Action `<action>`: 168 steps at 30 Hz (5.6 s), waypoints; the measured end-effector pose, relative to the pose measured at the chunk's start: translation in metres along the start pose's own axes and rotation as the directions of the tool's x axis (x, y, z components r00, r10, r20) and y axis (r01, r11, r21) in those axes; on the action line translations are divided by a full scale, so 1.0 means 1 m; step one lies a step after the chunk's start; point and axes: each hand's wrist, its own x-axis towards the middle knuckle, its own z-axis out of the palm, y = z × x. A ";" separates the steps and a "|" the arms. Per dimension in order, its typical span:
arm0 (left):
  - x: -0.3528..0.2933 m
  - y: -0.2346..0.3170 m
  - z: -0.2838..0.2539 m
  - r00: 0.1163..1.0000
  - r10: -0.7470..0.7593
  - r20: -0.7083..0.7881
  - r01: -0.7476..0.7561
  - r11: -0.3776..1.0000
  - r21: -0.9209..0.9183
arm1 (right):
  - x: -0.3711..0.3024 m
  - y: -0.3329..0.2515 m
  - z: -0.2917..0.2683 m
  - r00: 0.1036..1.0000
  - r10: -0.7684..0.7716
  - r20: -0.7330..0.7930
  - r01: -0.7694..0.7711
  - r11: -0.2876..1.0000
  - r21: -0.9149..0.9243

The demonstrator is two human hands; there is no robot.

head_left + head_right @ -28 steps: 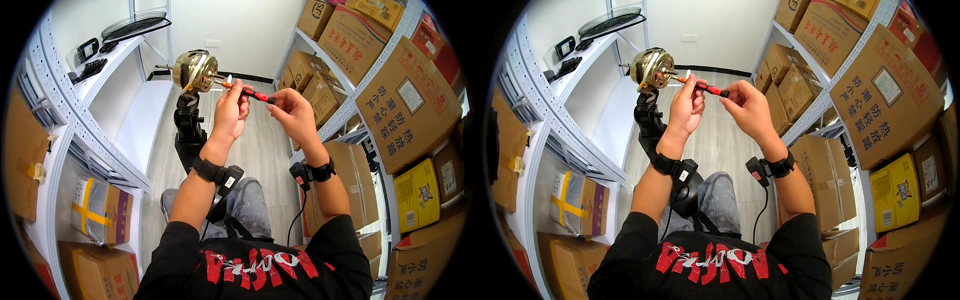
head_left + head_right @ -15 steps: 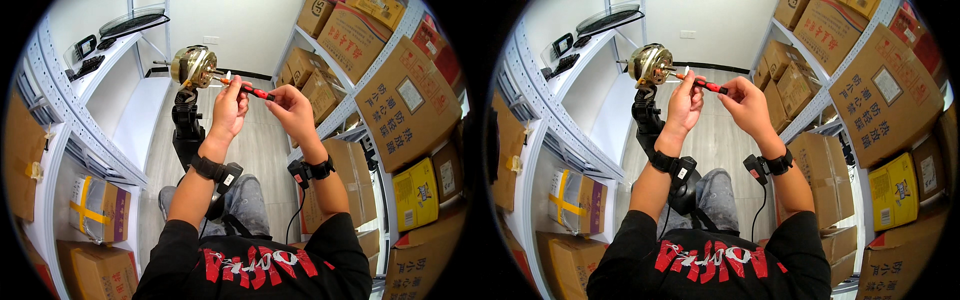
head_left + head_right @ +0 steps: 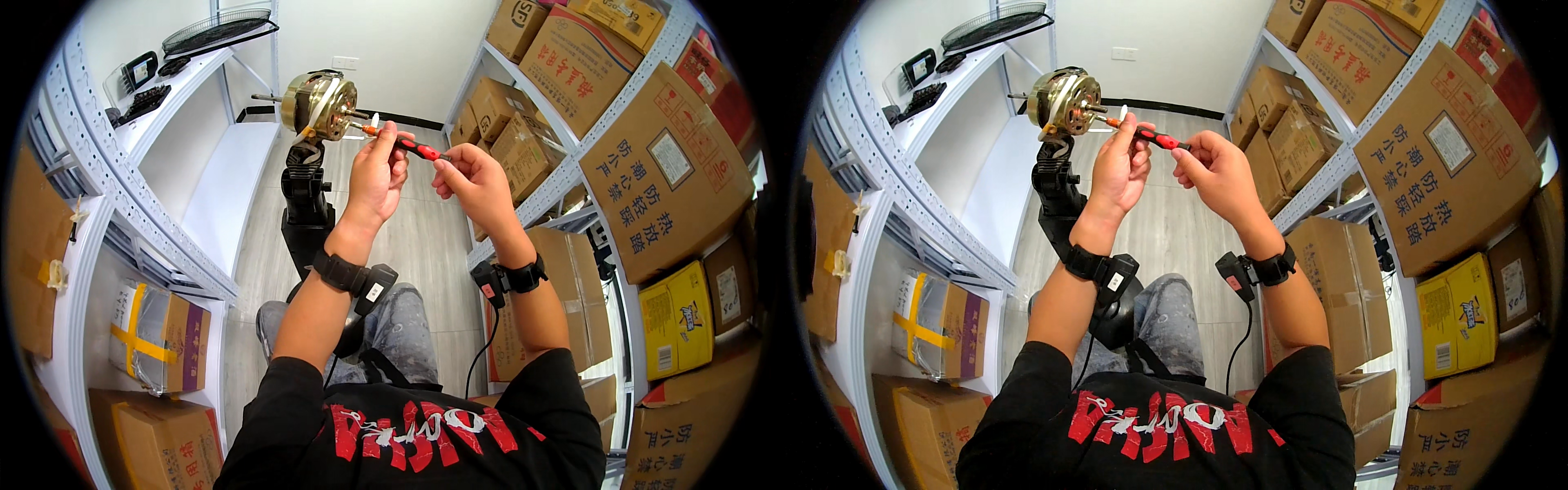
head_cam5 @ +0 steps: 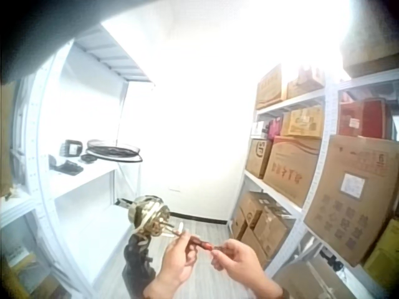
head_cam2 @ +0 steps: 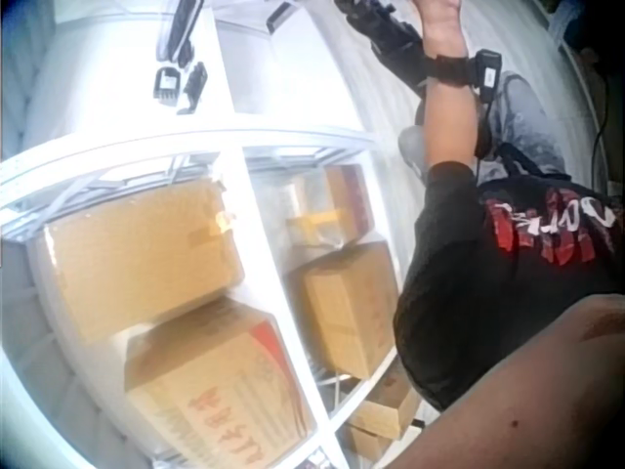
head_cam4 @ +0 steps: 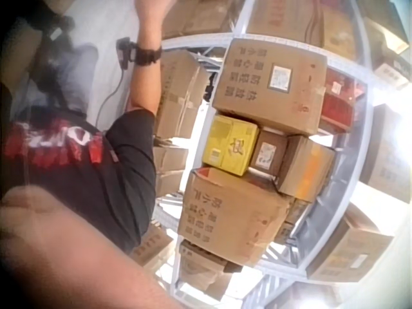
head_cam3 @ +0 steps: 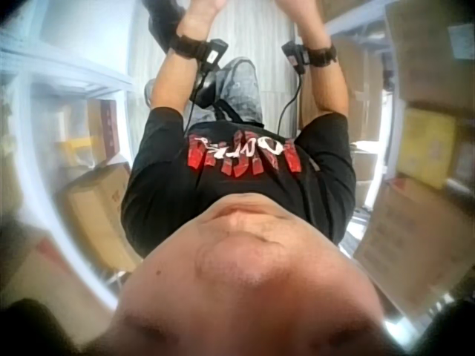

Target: The person disassembles a fishing reel mounted on a stand using a screwdriver. They remove screws and internal components, place them on a nearby shelf, and continue working on the reel's internal mechanism.

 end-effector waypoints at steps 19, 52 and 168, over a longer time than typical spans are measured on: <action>-0.002 0.000 0.000 1.000 0.003 -0.006 -0.003 1.000 0.013 | -0.002 0.005 -0.013 0.991 -0.112 0.074 0.113 0.994 -0.006; 0.010 -0.015 -0.044 0.965 0.135 0.226 -0.094 0.979 -0.183 | 0.033 -0.008 0.048 0.975 -0.164 0.151 0.222 0.782 -0.582; -0.021 0.146 -0.005 0.636 0.437 0.636 -0.536 -0.343 0.772 | 0.083 -0.108 0.016 0.873 0.456 0.176 -0.353 0.837 -0.418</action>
